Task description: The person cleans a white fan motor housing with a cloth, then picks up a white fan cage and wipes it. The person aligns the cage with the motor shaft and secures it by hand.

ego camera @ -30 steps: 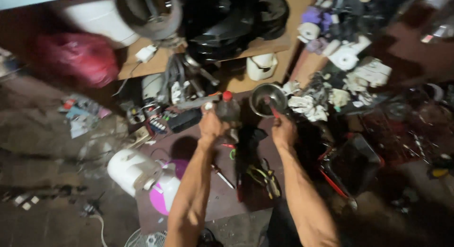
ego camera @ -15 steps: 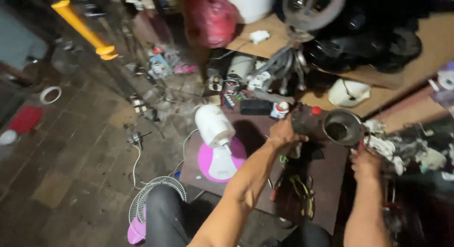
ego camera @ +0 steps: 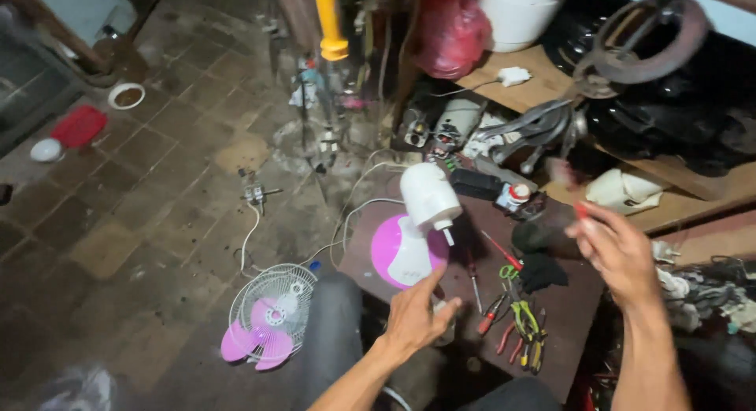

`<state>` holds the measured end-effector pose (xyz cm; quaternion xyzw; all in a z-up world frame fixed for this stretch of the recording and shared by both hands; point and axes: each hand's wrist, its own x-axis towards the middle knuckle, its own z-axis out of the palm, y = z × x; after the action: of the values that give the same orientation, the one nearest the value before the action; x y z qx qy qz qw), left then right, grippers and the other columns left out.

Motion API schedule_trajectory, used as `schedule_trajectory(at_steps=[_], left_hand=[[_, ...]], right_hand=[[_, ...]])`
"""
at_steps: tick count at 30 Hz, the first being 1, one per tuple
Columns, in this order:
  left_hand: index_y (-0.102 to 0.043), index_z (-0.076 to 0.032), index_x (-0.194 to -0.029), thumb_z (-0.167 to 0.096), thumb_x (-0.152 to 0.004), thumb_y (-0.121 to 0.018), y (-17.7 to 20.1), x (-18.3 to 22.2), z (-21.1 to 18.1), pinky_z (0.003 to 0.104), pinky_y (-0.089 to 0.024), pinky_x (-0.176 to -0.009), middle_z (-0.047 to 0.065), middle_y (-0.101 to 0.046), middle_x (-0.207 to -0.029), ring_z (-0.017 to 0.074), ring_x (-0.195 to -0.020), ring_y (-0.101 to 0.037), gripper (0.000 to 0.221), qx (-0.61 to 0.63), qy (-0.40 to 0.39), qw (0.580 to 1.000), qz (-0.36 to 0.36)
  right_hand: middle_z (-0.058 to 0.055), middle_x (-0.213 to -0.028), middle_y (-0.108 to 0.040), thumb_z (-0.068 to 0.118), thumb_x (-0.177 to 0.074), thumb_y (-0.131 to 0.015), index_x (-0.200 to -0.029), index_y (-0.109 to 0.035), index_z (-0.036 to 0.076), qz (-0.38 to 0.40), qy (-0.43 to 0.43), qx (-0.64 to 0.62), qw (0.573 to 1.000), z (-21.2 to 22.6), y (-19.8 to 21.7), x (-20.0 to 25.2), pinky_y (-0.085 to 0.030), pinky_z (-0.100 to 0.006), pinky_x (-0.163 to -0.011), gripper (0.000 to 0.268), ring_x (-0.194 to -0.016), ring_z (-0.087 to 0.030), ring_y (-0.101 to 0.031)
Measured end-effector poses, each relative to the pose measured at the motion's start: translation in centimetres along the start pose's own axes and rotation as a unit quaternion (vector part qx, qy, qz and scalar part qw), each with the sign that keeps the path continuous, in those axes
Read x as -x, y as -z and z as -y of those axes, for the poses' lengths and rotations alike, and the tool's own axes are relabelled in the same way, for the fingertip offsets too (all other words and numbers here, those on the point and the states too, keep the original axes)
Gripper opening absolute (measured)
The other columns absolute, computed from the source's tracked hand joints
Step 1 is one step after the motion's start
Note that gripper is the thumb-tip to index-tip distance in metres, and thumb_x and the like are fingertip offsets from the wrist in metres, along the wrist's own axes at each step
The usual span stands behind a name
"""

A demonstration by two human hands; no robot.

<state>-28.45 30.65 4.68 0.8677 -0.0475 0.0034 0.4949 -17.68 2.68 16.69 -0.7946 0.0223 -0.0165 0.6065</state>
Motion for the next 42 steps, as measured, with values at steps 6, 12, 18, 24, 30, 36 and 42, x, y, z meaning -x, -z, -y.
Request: schedule_trajectory(at_steps=[6,12,18,24,30,36,42], left_hand=[[-0.004,-0.021,-0.162,-0.042,-0.092,-0.064,3.4,-1.9,0.2,0.046,-0.044,-0.057,0.013,-0.058,-0.084,0.0329,-0.066,-0.053,0.095,-0.046,0.046,0.997,0.033],[-0.003,-0.026,-0.163,-0.038,-0.089,-0.067,6.8,-3.8,-1.9,0.058,-0.05,-0.087,0.019,-0.064,-0.106,0.0468,-0.096,-0.067,0.098,-0.047,0.057,0.996,0.059],[-0.003,-0.022,-0.163,-0.035,-0.091,-0.067,7.0,-4.7,-2.2,0.057,-0.051,-0.086,0.019,-0.065,-0.099,0.0467,-0.093,-0.069,0.097,-0.026,0.075,0.996,0.047],[-0.002,-0.025,-0.163,-0.035,-0.091,-0.066,7.3,-4.5,-2.1,0.058,-0.05,-0.087,0.021,-0.066,-0.097,0.0482,-0.095,-0.069,0.096,-0.031,0.086,0.994,0.065],[-0.001,-0.027,-0.162,-0.035,-0.091,-0.066,7.3,-4.6,-1.9,0.059,-0.05,-0.087,0.022,-0.068,-0.096,0.0488,-0.096,-0.069,0.096,-0.02,0.089,0.994,0.067],[-0.001,-0.029,-0.162,-0.036,-0.09,-0.067,7.2,-4.6,-1.9,0.06,-0.05,-0.088,0.024,-0.068,-0.096,0.0499,-0.097,-0.068,0.098,-0.018,0.095,0.993,0.068],[0.0,-0.03,-0.162,-0.036,-0.091,-0.067,7.0,-4.6,-1.9,0.059,-0.05,-0.088,0.023,-0.069,-0.096,0.048,-0.096,-0.069,0.098,-0.021,0.098,0.992,0.072]], right_hand=[[0.004,-0.102,-0.07,0.03,-0.092,-0.064,-0.125,-0.069,0.031,0.152,0.287,0.531,0.783,7.6,-10.0,-5.1,-0.052,-0.044,-0.07,0.034,-0.102,-0.024,-0.067],[0.007,-0.093,-0.069,0.034,-0.084,-0.061,-0.099,-0.071,0.036,0.245,0.294,0.671,0.635,8.8,-15.1,-9.4,-0.059,-0.035,-0.08,0.018,-0.098,-0.017,-0.067],[0.006,-0.097,-0.071,0.036,-0.086,-0.06,-0.101,-0.07,0.036,0.243,0.263,0.697,0.621,9.6,-16.8,-11.4,-0.061,-0.039,-0.078,0.018,-0.096,-0.02,-0.07],[-0.002,-0.097,-0.077,0.029,-0.086,-0.06,-0.099,-0.076,0.031,0.312,0.172,0.682,0.639,13.1,-17.8,-10.0,-0.059,-0.049,-0.082,0.02,-0.096,-0.031,-0.074],[-0.001,-0.09,-0.078,0.033,-0.086,-0.061,-0.09,-0.078,0.032,0.321,0.17,0.695,0.621,13.2,-19.3,-10.4,-0.059,-0.047,-0.081,0.017,-0.093,-0.03,-0.075],[-0.005,-0.087,-0.076,0.026,-0.082,-0.062,-0.09,-0.079,0.029,0.283,0.213,0.724,0.592,12.7,-20.8,-11.4,-0.059,-0.046,-0.077,0.019,-0.085,-0.031,-0.074],[-0.005,-0.076,-0.077,0.026,-0.075,-0.066,-0.078,-0.08,0.025,0.324,0.181,0.745,0.554,12.1,-21.6,-11.6,-0.059,-0.046,-0.078,0.014,-0.082,-0.029,-0.076]])
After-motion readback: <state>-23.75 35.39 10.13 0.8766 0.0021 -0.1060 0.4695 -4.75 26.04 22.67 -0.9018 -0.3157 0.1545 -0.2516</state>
